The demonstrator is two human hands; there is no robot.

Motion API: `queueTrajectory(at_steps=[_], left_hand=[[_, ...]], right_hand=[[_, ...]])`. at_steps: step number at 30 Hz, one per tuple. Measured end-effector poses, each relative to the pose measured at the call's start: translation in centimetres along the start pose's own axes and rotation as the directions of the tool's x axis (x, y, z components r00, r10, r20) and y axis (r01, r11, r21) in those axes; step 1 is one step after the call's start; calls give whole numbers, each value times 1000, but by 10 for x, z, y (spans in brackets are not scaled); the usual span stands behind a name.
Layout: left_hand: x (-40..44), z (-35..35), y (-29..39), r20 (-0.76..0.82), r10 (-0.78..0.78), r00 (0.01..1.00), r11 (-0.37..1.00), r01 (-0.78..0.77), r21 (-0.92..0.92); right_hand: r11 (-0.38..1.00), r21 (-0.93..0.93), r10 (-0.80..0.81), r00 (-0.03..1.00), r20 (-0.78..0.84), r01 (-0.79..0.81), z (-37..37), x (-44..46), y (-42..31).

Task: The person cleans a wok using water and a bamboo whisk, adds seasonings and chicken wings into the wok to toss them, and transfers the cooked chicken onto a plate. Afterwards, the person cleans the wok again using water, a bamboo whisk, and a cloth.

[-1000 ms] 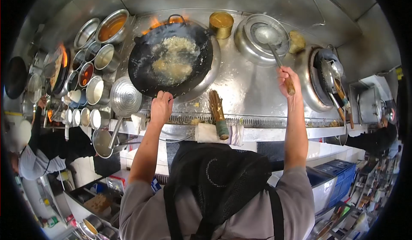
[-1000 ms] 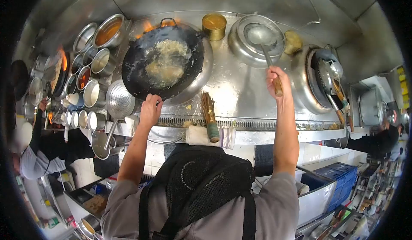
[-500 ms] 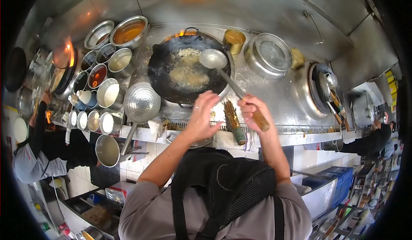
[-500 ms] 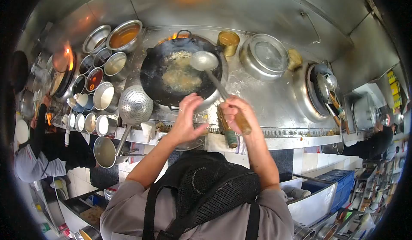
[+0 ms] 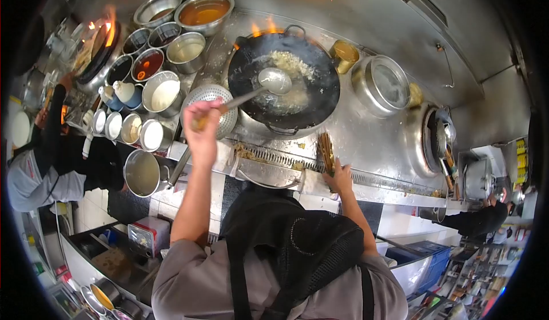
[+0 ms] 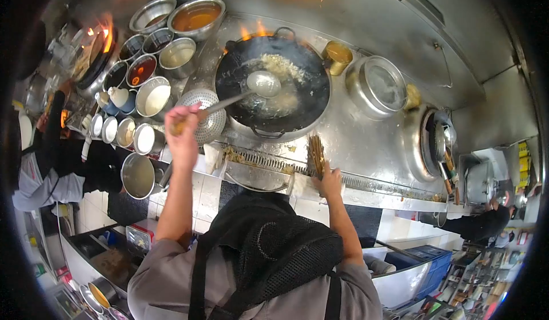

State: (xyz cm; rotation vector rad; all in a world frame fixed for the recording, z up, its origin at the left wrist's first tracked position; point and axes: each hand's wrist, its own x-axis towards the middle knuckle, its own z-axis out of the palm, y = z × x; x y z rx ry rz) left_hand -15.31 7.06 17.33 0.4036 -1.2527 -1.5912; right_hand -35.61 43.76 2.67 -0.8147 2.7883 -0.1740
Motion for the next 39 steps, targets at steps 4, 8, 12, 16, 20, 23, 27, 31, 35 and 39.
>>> queueTrajectory(at_steps=[4, 8, 12, 16, 20, 23, 27, 31, 35, 39], left_hand=[[16, -30, 1, -118, -71, 990, 989, 55, -139], [13, -37, -11, -102, -85, 991, 984, 67, -165], [12, -43, -13, -93, -109, 990, 973, 88, -212], [22, -40, -10, -94, -142, 985, 974, 122, -193], [27, -31, -3, -62, -145, 987, 979, 134, -153], [33, -31, -8, -41, -118, 992, 983, 111, -149], [36, -32, -6, -44, -123, 991, 984, 116, -138], [34, -41, -9, -34, -129, 991, 983, 123, -133], [36, -28, -5, -4, -57, 998, 981, 55, -187], [34, -31, -10, 46, -29, 999, 985, 36, -167]], right_hand=[[984, 166, -65, 998, -2, 64, 45, 7, 60], [96, 960, 196, 951, 239, -261, -2, -3, 57], [113, 973, 383, 913, 144, -201, -39, -51, 11], [220, 779, 404, 781, 476, -588, -6, -60, 27], [685, 609, 495, 869, 15, -401, -43, -60, 2], [782, 435, 485, 874, 24, -446, 37, -52, 70], [521, 604, 502, 789, 355, -603, -39, -34, 48], [811, 492, 461, 863, -206, -315, -30, -54, 21], [799, 351, 458, 873, 169, -487, 5, -60, 44], [635, 719, 374, 927, 37, -284, -84, -18, -15]])
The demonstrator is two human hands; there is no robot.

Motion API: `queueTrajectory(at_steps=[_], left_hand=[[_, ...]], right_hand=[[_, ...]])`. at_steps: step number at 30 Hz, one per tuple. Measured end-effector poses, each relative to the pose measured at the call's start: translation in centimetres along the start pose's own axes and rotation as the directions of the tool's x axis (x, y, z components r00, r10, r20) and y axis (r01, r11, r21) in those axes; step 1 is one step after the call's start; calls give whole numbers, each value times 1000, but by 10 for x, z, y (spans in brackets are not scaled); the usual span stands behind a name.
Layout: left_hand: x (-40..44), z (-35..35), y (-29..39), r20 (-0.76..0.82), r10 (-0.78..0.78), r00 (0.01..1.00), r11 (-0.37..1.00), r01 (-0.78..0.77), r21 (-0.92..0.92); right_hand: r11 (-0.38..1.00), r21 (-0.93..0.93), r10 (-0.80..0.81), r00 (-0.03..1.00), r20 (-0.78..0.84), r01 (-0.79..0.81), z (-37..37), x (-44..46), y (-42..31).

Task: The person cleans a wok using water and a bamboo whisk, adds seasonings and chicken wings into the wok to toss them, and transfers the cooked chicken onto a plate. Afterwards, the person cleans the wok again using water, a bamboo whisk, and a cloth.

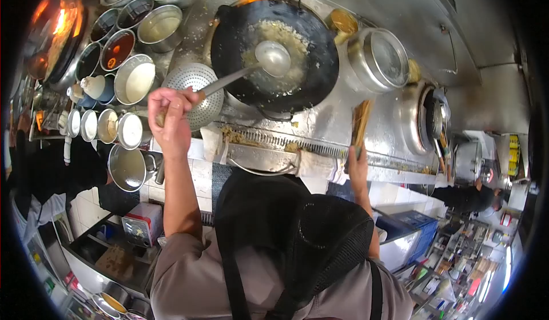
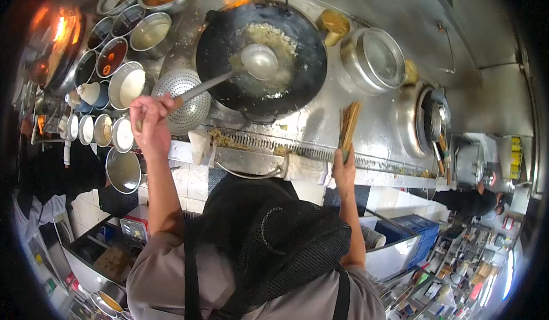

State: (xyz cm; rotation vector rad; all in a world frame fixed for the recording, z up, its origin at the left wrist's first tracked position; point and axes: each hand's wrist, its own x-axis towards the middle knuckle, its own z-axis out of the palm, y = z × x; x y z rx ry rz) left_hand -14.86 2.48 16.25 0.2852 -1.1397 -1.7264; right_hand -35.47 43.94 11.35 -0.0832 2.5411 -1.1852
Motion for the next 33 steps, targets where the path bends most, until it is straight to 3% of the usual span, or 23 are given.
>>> queueTrajectory(at_steps=[3, 5, 7, 8, 9, 11, 14, 15, 16, 17, 18, 19, 20, 21, 23, 24, 25, 27, 28, 29, 31, 32, 33], left_hand=[[-5, 1, -3, -85, -11, 996, 1000, 9, -24], [-8, 4, -3, -136, -12, 991, 998, 3, -68], [-10, 4, -6, -222, -37, 974, 993, 10, -121], [-12, 6, -6, -279, -63, 958, 990, 25, -138], [-10, 7, -5, -286, -45, 957, 991, 6, -137], [-10, 8, -2, -323, -42, 945, 991, -3, -137], [-14, 9, -8, 18, 104, 994, 992, -105, 75], [-14, 18, -11, 142, 159, 977, 980, -173, 94], [-12, 24, -14, 269, 205, 941, 966, -240, 101], [-9, 27, -16, 266, 208, 941, 966, -241, 99], [-4, 30, -18, 307, 233, 923, 962, -266, 68], [0, 32, -18, 350, 257, 901, 957, -287, 36], [3, 30, -13, 357, 239, 903, 964, -266, 27], [5, 28, -9, 359, 240, 902, 964, -266, 24], [7, 23, -3, 240, 128, 962, 991, -135, 12], [3, 24, -1, 182, 69, 981, 996, -78, 44], [3, 25, -4, 190, 75, 979, 996, -84, 41], [3, 26, -16, 168, 151, 974, 988, -146, -43], [3, 27, -18, 142, 163, 976, 986, -156, -59], [5, 26, -17, 151, 160, 976, 987, -153, -57], [10, 15, -8, 55, 132, 990, 989, -128, -80], [14, 13, 3, 5, 82, 997, 992, -81, -92], [14, 9, 2, 16, 85, 996, 992, -83, -91]], right_hand=[[970, 150, -204, 976, 74, 192, 16, 25, -80], [956, -30, -279, 937, 212, 292, 38, 50, -125], [591, -267, -710, 648, 276, 761, 81, 107, -122], [707, -174, -562, 695, 449, 685, 97, 115, -141], [592, -351, -419, 648, 636, 726, 114, 139, -142], [310, -661, -99, 714, 693, 684, 135, 145, -176], [36, -727, -327, 695, 640, 686, 142, 183, -159], [30, -723, -326, 691, 646, 690, 147, 173, -166], [486, -643, -155, 782, 604, 592, 154, 152, -181], [824, -470, 42, 794, 606, 315, 161, 135, -189], [979, -200, 90, 774, 627, 48, 172, 127, -174], [990, -135, 120, 716, 688, -37, 172, 135, -158], [908, -296, -10, 722, 692, 296, 165, 151, -146], [697, -425, -129, 684, 718, 578, 154, 166, -138], [117, -731, -216, 736, 641, 672, 129, 170, -158], [102, -770, -174, 773, 610, 630, 122, 174, -167], [104, -773, -181, 776, 604, 626, 126, 172, -166], [402, -727, -148, 823, 549, 557, 148, 163, -148], [617, -503, -228, 749, 622, 605, 156, 142, -156], [871, -448, 177, 722, 669, 202, 152, 127, -169], [473, -512, -125, 630, 766, 717, 135, 162, -154], [189, -662, -126, 686, 716, 726, 127, 167, -167], [110, -738, -144, 745, 651, 666, 117, 167, -187]])
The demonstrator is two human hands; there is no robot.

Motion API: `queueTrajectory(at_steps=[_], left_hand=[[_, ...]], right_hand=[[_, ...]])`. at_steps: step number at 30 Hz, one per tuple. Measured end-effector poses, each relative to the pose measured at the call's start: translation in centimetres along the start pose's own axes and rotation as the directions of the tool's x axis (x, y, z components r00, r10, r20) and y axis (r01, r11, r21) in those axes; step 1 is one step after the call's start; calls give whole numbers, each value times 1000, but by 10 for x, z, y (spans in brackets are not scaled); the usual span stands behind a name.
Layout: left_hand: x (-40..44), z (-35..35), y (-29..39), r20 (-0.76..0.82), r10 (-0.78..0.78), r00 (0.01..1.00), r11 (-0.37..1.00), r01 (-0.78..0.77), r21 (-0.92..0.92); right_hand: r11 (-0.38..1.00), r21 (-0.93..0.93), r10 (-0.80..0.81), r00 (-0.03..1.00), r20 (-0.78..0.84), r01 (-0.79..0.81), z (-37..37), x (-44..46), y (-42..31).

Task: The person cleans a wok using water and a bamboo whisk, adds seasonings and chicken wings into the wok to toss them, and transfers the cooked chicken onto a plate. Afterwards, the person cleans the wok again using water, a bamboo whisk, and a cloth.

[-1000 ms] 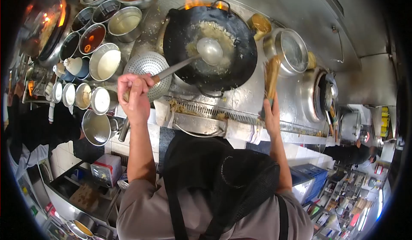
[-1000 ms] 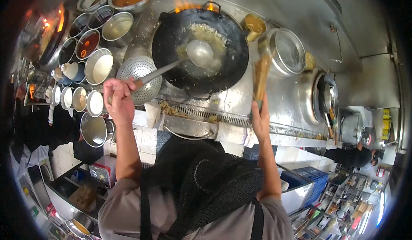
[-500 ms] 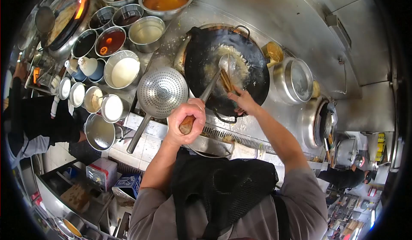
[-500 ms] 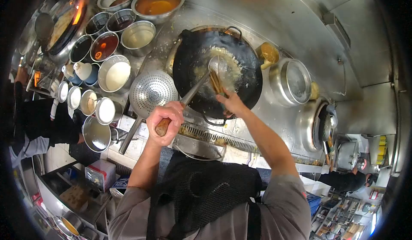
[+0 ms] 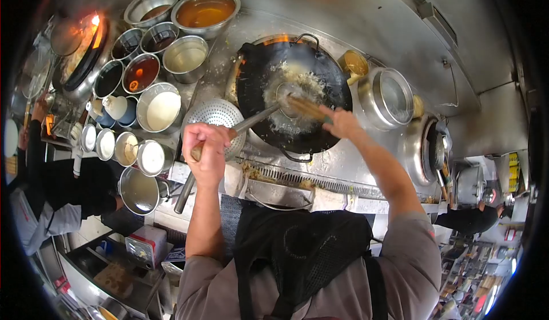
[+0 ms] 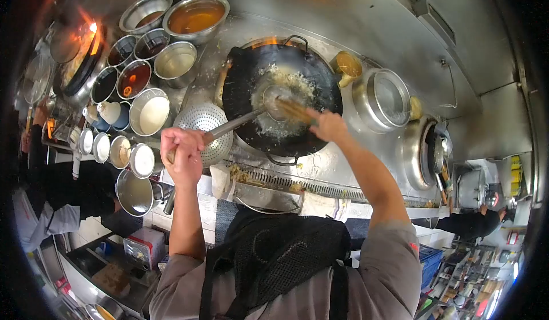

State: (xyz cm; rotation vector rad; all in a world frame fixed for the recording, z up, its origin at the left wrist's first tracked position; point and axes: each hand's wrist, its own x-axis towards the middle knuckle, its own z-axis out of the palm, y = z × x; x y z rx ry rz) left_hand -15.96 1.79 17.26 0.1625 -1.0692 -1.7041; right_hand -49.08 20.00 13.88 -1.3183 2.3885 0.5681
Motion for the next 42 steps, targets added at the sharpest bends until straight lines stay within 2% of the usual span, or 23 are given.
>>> queueTrajectory(at_steps=[2, 3, 5, 6, 8, 9, 10, 12, 14, 16, 18, 20, 22, 24, 25, 26, 27, 28, 30, 32, 36, 40, 42], left_hand=[[-3, -11, -11, -249, -66, 966, 997, 52, -62], [-5, -14, -16, -302, -33, 953, 999, 26, -26], [-12, -20, -21, -393, -40, 919, 997, 14, -70], [-14, -23, -22, -480, -56, 875, 994, 2, -111], [-16, -28, -21, -503, -80, 861, 991, 16, -131], [-18, -31, -21, -524, -120, 843, 985, 33, -171], [-21, -35, -20, -545, -162, 823, 976, 53, -211], [-21, -37, -20, -531, -195, 825, 966, 67, -250], [-19, -30, -28, -588, -113, 801, 983, 3, -185], [-16, -25, -31, -584, -52, 810, 991, -32, -132], [-13, -20, -32, -539, 2, 842, 995, -53, -79], [-8, -15, -27, -411, 15, 911, 994, -57, -90], [-7, -10, -23, -269, 26, 963, 993, -55, -103], [-13, -1, -24, 131, 96, 987, 987, -112, 116], [-13, 13, -24, 130, 96, 987, 987, -111, 117], [-15, 32, -23, 299, 123, 946, 968, -181, 173], [-14, 43, -24, 463, 140, 876, 942, -261, 210], [-14, 44, -26, 465, 137, 875, 944, -258, 206], [-11, 41, -27, 434, 149, 888, 951, -249, 182], [-10, 40, -19, 430, 106, 896, 961, -204, 189], [-10, 50, -21, 552, 100, 828, 929, -276, 246], [-12, 51, -18, 491, 77, 868, 945, -220, 241], [-13, 48, -17, 460, 78, 884, 948, -209, 241]], right_hand=[[987, 131, 127, 946, -297, -91, 13, 16, 17], [986, 136, 131, 943, -305, -93, 9, 16, 11], [833, 529, 449, 757, -475, -163, 4, 11, -11], [829, 536, 453, 756, -473, -161, 10, 7, -13], [935, 338, 38, 920, -391, 105, 20, 2, -11], [975, 67, -193, 955, -225, 213, 21, 6, -4], [974, 72, -192, 955, -225, 213, 11, 10, -3], [1000, 11, 20, 982, -188, -18, -12, 20, 4], [993, 117, 63, 940, -336, -24, -7, 30, 3], [841, 516, 436, 766, -472, -161, -11, 32, -17], [845, 529, 282, 778, -561, 75, 8, 29, -26], [953, 203, -170, 953, -251, 223, 22, 21, -23], [984, 135, -80, 971, -224, 112, 17, 22, -17], [998, 58, 10, 979, -203, 2, 13, 22, -17], [991, 118, 86, 976, -198, -63, 12, 24, -26], [974, 182, 165, 969, -181, -132, 14, 24, -34], [863, 494, 117, 993, 7, -105, 14, 27, -39], [542, 824, 33, 984, 176, -165, 2, 13, -51], [692, 709, -31, 975, 218, -136, -18, -5, -45], [996, 88, 12, 995, -102, -3, 13, 13, -9], [959, 275, 79, 996, -32, -68, 24, 20, -1], [957, 261, -110, 990, -84, 129, 27, 13, 8], [990, 136, -29, 995, -92, 41, 18, 13, 12]])
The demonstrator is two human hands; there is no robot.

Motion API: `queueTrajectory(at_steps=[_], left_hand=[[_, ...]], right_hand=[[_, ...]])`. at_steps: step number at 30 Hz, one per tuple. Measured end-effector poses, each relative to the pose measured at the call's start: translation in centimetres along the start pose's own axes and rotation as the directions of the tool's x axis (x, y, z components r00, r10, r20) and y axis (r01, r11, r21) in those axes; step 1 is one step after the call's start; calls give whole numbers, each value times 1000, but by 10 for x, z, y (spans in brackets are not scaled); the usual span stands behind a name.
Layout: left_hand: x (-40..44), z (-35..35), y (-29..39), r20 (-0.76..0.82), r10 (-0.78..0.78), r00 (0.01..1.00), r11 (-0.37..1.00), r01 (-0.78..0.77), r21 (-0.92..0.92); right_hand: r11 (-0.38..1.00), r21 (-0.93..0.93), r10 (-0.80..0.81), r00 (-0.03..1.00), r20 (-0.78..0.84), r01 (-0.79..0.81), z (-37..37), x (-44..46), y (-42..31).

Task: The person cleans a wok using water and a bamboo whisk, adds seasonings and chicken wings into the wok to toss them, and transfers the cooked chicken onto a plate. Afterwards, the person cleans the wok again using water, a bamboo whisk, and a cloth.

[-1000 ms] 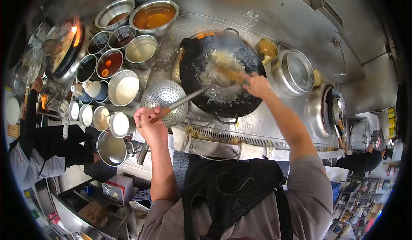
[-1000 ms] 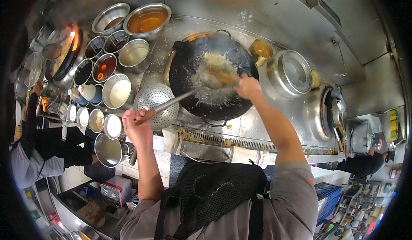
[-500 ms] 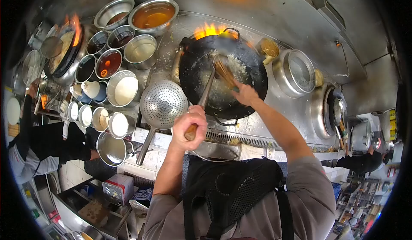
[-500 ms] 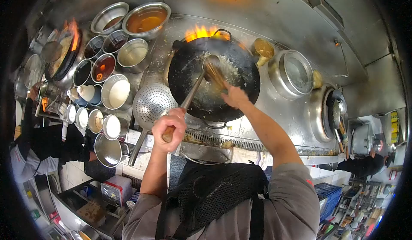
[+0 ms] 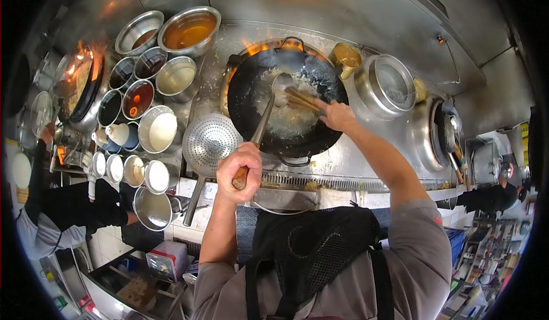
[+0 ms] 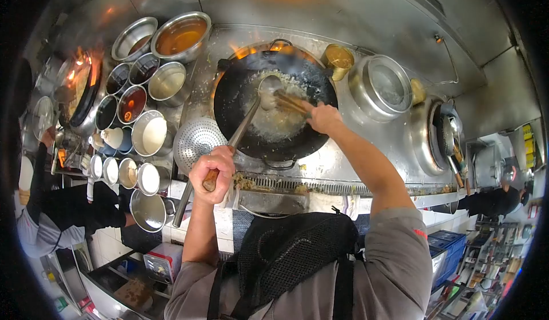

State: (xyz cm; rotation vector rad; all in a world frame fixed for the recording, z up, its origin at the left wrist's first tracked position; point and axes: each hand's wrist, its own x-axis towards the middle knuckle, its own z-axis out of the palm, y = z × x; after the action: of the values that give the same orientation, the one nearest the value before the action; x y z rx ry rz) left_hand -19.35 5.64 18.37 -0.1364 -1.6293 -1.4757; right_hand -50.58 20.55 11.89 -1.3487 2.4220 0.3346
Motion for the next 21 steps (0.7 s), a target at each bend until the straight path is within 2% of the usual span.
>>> queueTrajectory(at_steps=[2, 3, 4, 5, 6, 7, 8, 9, 10, 11, 12, 13, 14, 16, 17, 18, 20, 21], left_hand=[[-4, 1, -3, -3, 6, 1000, 1000, -6, 18], [-5, 3, -3, -38, 10, 999, 1000, -10, -16], [-6, 4, -5, -76, 13, 997, 999, -16, -49], [-8, 6, -5, -78, 9, 997, 999, -13, -49], [-9, 6, -5, -156, -9, 988, 999, 1, -51], [-11, 5, -4, -229, -29, 973, 998, 17, -52], [-15, 2, -5, -227, -28, 974, 999, 17, -50], [-20, -3, -8, -313, -63, 948, 997, 45, -64], [-26, -9, -11, -394, -99, 914, 994, 72, -82], [-34, -17, -16, -438, -127, 890, 988, 76, -132], [-40, -22, -17, -439, -123, 890, 989, 72, -130], [-47, -26, -17, -527, -171, 832, 974, 64, -216], [-54, -27, -16, -604, -228, 764, 953, 47, -300], [-62, -27, -18, -642, -250, 725, 945, 38, -325], [-65, -29, -19, -666, -293, 686, 925, 28, -378], [-68, -31, -18, -686, -339, 644, 903, 17, -429], [-59, -35, -9, -690, -391, 608, 876, 16, -482], [-58, -37, -6, -691, -444, 570, 845, 9, -535]], right_hand=[[986, 30, 167, 982, -84, -165, -3, 0, -4], [986, 80, 143, 990, 11, -144, 8, 6, -5], [823, 475, 170, 934, 315, -311, -35, -18, -33], [834, 464, 134, 926, 353, -298, -39, -22, -35], [845, 454, 96, 916, 391, -282, -39, -24, -37], [957, 262, 63, 973, 223, -122, -17, -13, -16], [1000, 23, -14, 998, 55, 13, 1, 2, 6], [994, -17, 108, 994, 32, -108, -16, -1, 6], [994, -19, 107, 994, 28, -106, -19, -2, 6], [971, 122, 223, 963, -150, -206, -19, -4, 5], [923, 276, 350, 886, -304, -270, -19, -5, 5], [910, 353, 355, 846, -397, -217, -16, -9, 4], [911, 352, 353, 848, -396, -215, -12, -14, 1], [979, 205, 57, 967, -248, -5, -5, -22, -7], [983, 142, -93, 983, -158, 116, -6, -22, -10], [983, 141, -99, 982, -160, 122, -10, -15, -9], [1000, -16, -22, 997, -70, 21, -21, 7, -6], [999, 46, 18, 981, -192, -10, -25, 13, -5]])
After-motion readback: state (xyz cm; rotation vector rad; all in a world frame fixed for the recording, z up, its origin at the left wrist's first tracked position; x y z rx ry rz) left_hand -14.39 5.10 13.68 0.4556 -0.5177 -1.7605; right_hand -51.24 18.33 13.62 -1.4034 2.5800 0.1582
